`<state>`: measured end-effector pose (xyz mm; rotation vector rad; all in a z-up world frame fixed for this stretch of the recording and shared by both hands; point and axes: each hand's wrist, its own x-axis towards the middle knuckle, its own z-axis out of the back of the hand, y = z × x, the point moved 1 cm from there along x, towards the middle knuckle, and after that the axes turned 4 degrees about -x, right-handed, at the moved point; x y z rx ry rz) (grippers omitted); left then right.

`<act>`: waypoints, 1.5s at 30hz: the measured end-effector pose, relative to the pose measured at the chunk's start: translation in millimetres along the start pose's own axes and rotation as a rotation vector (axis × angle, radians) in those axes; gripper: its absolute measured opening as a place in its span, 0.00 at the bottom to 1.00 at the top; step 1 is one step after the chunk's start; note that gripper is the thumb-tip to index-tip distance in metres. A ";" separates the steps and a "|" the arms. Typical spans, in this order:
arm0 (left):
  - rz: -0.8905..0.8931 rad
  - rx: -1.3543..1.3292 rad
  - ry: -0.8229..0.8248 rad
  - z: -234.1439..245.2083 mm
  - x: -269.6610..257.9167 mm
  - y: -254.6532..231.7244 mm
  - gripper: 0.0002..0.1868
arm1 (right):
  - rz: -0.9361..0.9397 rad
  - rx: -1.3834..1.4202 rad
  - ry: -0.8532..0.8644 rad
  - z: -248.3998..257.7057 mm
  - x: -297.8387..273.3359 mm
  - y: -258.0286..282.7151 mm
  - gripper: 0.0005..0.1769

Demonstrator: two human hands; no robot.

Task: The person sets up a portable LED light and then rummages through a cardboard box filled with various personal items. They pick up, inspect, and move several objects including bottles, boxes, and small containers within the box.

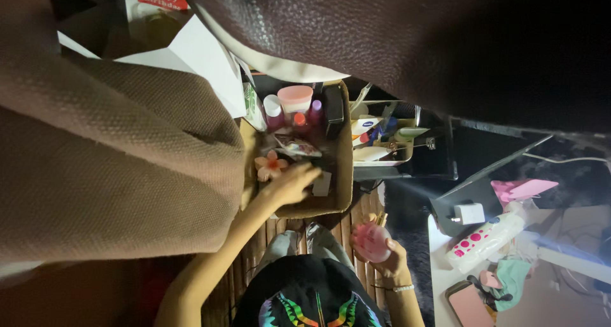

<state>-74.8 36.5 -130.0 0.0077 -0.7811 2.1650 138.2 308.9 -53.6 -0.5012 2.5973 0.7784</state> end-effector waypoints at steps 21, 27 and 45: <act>0.300 0.287 -0.055 85.3 35.6 29.6 0.17 | 0.000 -0.032 -0.078 32.9 -16.7 -21.3 0.53; 0.421 0.256 0.262 111.0 8.8 0.0 0.59 | 0.021 -0.032 -0.039 28.2 -19.9 -27.3 0.54; 0.663 0.293 0.860 66.0 -23.7 25.7 0.21 | 0.026 -0.011 -0.001 22.5 -51.9 -44.4 0.52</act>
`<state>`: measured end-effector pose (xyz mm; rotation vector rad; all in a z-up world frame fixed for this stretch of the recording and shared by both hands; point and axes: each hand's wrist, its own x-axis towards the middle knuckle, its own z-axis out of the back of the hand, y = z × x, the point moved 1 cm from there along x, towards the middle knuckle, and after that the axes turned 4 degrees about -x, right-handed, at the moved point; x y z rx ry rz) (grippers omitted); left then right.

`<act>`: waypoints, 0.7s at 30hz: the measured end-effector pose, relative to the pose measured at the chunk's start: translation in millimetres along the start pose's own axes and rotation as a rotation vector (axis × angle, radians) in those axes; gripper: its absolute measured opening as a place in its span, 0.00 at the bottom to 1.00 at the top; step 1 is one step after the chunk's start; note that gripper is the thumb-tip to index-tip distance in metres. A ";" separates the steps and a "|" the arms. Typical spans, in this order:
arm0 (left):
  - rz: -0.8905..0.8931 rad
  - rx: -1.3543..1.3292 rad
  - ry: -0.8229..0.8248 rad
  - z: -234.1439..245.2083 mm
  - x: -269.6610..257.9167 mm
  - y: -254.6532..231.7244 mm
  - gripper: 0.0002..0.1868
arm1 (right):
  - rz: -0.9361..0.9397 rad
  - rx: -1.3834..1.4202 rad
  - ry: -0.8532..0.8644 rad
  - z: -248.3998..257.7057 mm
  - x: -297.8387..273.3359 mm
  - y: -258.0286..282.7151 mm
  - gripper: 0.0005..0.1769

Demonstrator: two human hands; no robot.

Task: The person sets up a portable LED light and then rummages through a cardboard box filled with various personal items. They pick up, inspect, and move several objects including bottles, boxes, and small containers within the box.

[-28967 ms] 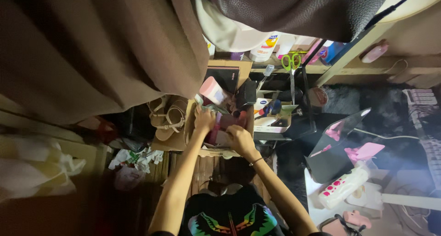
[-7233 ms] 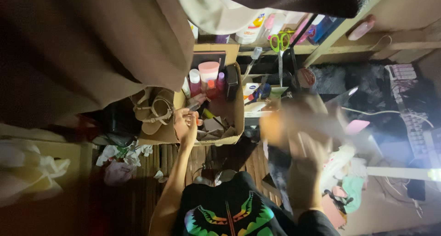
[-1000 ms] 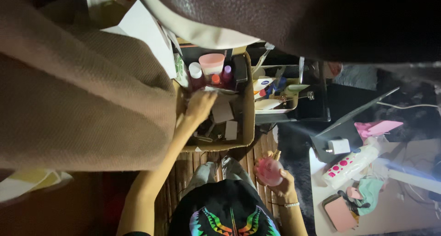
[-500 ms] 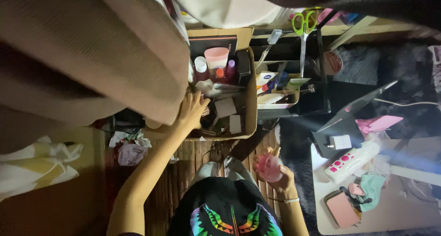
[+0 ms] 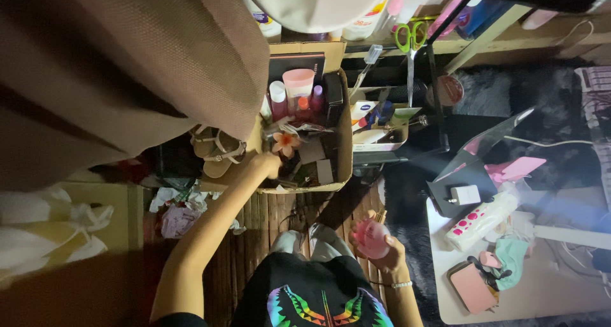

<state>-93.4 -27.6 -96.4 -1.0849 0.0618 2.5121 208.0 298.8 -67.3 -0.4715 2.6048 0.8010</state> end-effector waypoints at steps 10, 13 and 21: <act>-0.160 -0.298 -0.439 19.7 -18.5 0.2 0.29 | -0.002 -0.030 0.069 -10.6 3.6 6.5 0.46; -0.210 -0.494 -0.402 10.9 -45.1 -12.3 0.26 | 0.053 0.044 0.191 -36.7 16.2 24.1 0.43; -0.170 -0.626 -0.637 10.2 -111.1 -39.0 0.20 | 0.170 0.024 -0.043 -60.6 44.1 77.5 0.37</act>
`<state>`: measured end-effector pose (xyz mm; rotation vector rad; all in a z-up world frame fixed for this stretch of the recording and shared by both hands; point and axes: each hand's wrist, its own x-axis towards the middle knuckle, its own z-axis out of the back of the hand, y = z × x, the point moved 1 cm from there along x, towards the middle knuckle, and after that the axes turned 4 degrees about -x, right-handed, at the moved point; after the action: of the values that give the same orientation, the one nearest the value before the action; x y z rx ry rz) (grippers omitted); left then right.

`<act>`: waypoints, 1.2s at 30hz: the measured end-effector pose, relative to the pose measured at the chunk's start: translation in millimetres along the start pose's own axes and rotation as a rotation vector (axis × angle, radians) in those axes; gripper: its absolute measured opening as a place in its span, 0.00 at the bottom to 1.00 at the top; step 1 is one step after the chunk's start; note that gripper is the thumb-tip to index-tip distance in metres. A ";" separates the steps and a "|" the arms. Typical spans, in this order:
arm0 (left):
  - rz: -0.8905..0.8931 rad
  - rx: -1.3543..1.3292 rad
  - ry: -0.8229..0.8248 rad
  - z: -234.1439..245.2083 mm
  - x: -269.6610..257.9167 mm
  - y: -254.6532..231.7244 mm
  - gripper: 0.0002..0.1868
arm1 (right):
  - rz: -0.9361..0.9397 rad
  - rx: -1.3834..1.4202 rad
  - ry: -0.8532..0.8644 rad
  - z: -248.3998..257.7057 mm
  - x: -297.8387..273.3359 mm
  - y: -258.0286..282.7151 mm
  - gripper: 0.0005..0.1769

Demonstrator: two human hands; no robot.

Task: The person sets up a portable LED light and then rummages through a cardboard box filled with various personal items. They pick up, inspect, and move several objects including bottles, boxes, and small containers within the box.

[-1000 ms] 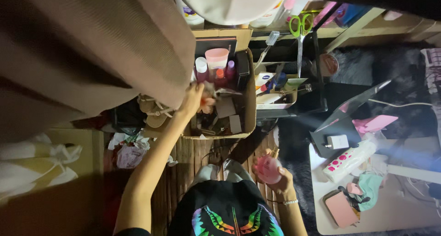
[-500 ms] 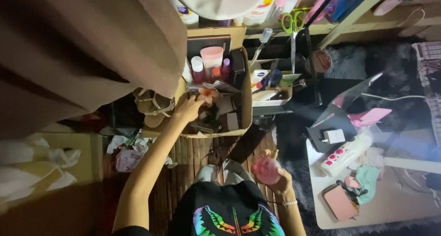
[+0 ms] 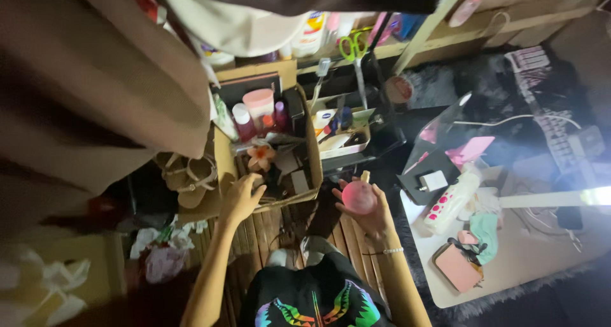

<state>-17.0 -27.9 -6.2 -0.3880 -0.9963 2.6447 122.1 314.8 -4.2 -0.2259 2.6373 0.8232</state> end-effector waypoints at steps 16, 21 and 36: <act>-0.050 -0.066 -0.147 -8.0 9.1 8.1 0.17 | 0.121 0.004 -0.204 74.6 24.7 -6.7 0.27; -0.039 0.000 -0.083 -10.1 9.7 11.6 0.19 | 0.214 -0.267 -0.299 85.4 -0.9 16.5 0.29; 0.077 -0.001 -0.058 -5.1 6.0 -3.8 0.18 | 0.643 -1.573 -1.098 208.8 8.2 71.8 0.29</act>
<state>-20.1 -20.0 -8.2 -0.3592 -1.0204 2.7387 158.1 493.2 -129.4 0.5640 0.6105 2.1734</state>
